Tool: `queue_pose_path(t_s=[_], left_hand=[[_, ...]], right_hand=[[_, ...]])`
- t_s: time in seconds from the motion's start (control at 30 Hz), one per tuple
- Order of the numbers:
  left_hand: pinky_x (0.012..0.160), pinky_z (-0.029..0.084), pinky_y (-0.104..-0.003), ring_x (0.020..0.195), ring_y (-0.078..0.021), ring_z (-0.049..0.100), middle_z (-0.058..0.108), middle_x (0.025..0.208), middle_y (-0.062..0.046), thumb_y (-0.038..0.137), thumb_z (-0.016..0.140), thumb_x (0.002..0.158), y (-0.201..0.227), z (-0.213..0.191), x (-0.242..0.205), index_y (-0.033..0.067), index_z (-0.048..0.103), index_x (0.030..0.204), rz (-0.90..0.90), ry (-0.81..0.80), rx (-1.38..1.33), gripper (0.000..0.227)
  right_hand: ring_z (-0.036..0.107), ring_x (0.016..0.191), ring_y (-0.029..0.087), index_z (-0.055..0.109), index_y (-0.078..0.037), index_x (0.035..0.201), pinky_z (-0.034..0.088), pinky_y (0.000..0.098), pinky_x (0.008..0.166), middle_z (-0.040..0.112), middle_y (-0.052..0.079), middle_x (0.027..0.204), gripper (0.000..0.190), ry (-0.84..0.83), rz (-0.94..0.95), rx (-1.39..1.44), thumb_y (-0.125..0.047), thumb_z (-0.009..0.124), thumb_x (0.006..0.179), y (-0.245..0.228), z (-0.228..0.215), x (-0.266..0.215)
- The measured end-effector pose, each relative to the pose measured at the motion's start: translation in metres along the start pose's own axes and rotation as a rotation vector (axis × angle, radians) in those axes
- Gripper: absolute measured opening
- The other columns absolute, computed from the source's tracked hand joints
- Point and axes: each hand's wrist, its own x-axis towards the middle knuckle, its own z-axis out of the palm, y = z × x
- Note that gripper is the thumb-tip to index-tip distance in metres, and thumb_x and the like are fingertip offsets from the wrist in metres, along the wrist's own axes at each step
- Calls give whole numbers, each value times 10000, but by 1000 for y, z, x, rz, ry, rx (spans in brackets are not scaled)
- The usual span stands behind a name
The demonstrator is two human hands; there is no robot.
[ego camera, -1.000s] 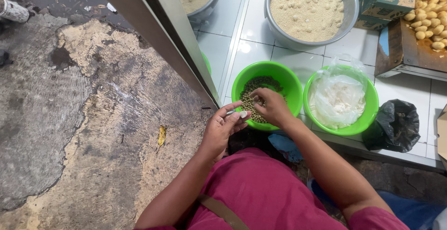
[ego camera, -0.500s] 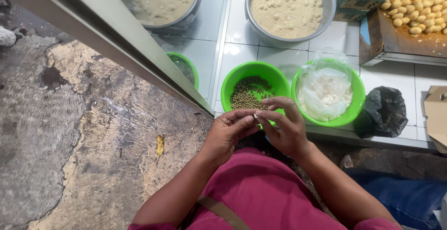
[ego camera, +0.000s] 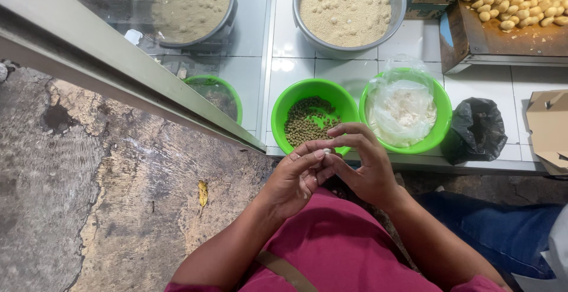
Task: The person repeatedly takes small pieces of white dough, flattens them in their palm, scoops a small amount of green filling from a green bowl, and encloses the filling to form small balls. The process is repeated continuously at a street food stall.
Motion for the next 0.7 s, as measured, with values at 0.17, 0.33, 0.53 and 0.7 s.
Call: queue_pose_path(t_s=[0.17, 0.33, 0.53, 0.7], left_hand=[[1000, 574, -384, 1033, -181, 679, 677, 1113, -103, 152, 642, 1006, 4, 2, -2, 1, 641, 1271, -66, -54, -41, 305], [996, 566, -357, 1047, -171, 674, 676, 1141, -99, 103, 638, 1006, 2, 0, 0, 30, 638, 1283, -25, -9, -1, 287], [1053, 558, -370, 1129, -191, 673, 670, 1200, -95, 85, 623, 1024, 0, -4, 1, 21, 578, 1308, -2, -42, -13, 295], [1070, 568, -400, 1242, -258, 660, 651, 1327, -203, 110, 474, 1067, 8, -2, -5, -8, 553, 1389, -89, -129, 71, 352]], right_hand=[[697, 1024, 178, 721, -116, 1077, 598, 315, 876, 611, 121, 1289, 238, -33, 18, 41, -52, 815, 869, 5, -6, -3], [664, 1166, 245, 711, -99, 1097, 598, 331, 915, 616, 120, 1276, 278, -19, -64, -24, -28, 803, 844, 4, -6, -2], [670, 1136, 258, 735, -92, 1151, 565, 403, 956, 646, 131, 1280, 286, -68, -220, -179, -45, 773, 871, 6, -8, 3], [633, 1216, 285, 664, -143, 1123, 530, 423, 1039, 638, 98, 1255, 213, -14, -251, -221, -94, 720, 924, 9, -16, 9]])
